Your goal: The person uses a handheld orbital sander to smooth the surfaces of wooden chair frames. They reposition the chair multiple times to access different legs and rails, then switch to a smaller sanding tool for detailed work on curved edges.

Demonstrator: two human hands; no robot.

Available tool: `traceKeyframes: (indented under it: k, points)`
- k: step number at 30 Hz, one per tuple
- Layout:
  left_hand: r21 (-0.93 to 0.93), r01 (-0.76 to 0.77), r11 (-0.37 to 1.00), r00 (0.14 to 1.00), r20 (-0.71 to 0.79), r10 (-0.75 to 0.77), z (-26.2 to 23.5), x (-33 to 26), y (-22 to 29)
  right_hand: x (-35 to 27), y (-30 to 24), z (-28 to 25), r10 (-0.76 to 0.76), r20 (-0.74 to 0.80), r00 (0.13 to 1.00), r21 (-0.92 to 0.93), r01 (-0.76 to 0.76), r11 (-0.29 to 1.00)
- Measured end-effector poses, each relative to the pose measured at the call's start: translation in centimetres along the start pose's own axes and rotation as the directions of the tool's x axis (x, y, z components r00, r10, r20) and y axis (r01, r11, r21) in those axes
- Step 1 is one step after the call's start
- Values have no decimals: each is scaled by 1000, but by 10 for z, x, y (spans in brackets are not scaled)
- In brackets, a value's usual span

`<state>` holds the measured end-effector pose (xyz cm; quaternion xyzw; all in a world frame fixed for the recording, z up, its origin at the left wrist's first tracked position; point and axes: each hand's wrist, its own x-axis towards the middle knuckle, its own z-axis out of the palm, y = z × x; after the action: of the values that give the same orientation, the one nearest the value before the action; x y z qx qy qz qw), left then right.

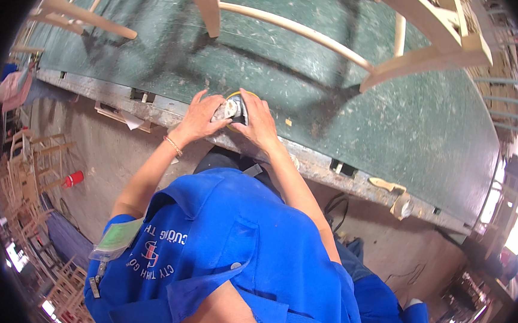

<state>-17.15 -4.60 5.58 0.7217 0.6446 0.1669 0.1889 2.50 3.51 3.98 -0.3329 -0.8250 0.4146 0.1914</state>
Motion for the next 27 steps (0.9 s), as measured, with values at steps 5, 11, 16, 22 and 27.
traceKeyframes:
  k: [5, 11, 16, 22, 27]
  points:
    - [-83, 165, 983, 936, -300, -183, 27, -13, 18, 2, 7, -8, 90, 52, 995, 94, -95, 991]
    - [-61, 179, 982, 924, -332, -189, 29, -4, 3, 3, 1, -17, -1, -33, 999, 40, 3, 999]
    - [30, 154, 988, 946, -293, -138, 7, 2, -13, 11, -6, -26, -110, 49, 993, -103, 115, 988]
    - [-193, 212, 958, 902, -339, -268, 15, -12, -17, 15, -18, -26, -163, 101, 981, -235, 182, 955]
    - [-151, 253, 956, 902, -320, -289, 22, -16, -18, 19, -18, -38, -225, 184, 957, -326, 276, 904]
